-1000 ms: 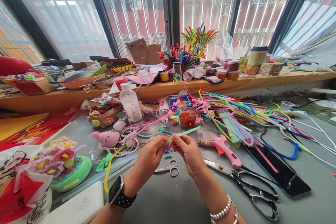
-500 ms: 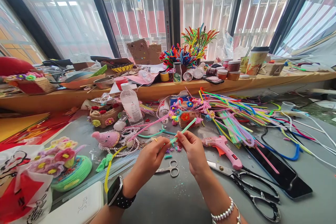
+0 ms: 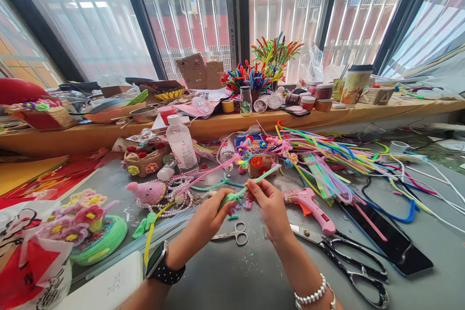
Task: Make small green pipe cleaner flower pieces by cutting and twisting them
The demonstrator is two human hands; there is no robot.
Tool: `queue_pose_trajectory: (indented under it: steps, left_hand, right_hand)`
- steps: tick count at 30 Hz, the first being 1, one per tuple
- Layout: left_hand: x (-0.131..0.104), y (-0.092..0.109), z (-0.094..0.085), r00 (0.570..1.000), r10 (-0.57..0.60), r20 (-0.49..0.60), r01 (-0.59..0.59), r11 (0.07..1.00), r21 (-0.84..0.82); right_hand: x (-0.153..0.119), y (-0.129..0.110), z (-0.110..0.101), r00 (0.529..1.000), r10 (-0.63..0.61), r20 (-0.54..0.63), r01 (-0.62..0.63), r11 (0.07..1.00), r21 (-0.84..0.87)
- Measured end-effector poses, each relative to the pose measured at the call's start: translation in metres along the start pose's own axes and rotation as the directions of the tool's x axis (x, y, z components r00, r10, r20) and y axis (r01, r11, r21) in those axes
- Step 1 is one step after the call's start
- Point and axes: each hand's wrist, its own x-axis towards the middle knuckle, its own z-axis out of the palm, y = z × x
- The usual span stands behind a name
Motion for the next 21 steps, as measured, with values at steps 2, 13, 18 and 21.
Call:
queue_pose_trajectory:
  steps: [2,13,18,21]
  left_hand:
    - [0.0007,-0.0024,0.0012,1.000,-0.016,0.014,0.015,0.997,0.080]
    - [0.0010,-0.0063,0.0067,0.999,0.007,0.033,-0.019,0.923,0.385]
    - [0.0018,-0.0085,0.0059,0.997,0.015,0.069,-0.044,0.901,0.431]
    - [0.0021,-0.0080,0.0061,0.998,0.025,0.059,-0.047,0.905,0.424]
  right_hand:
    - [0.0007,0.0018,-0.0003,1.000,0.002,0.010,-0.002,0.999,-0.038]
    - [-0.0007,0.0080,0.0022,0.967,-0.032,0.253,0.163,0.838,-0.520]
    - [0.0000,0.0074,0.0010,0.977,-0.031,0.211,0.138,0.844,-0.518]
    - [0.0013,0.0094,-0.0004,0.980,-0.014,0.199,0.115,0.856,-0.503]
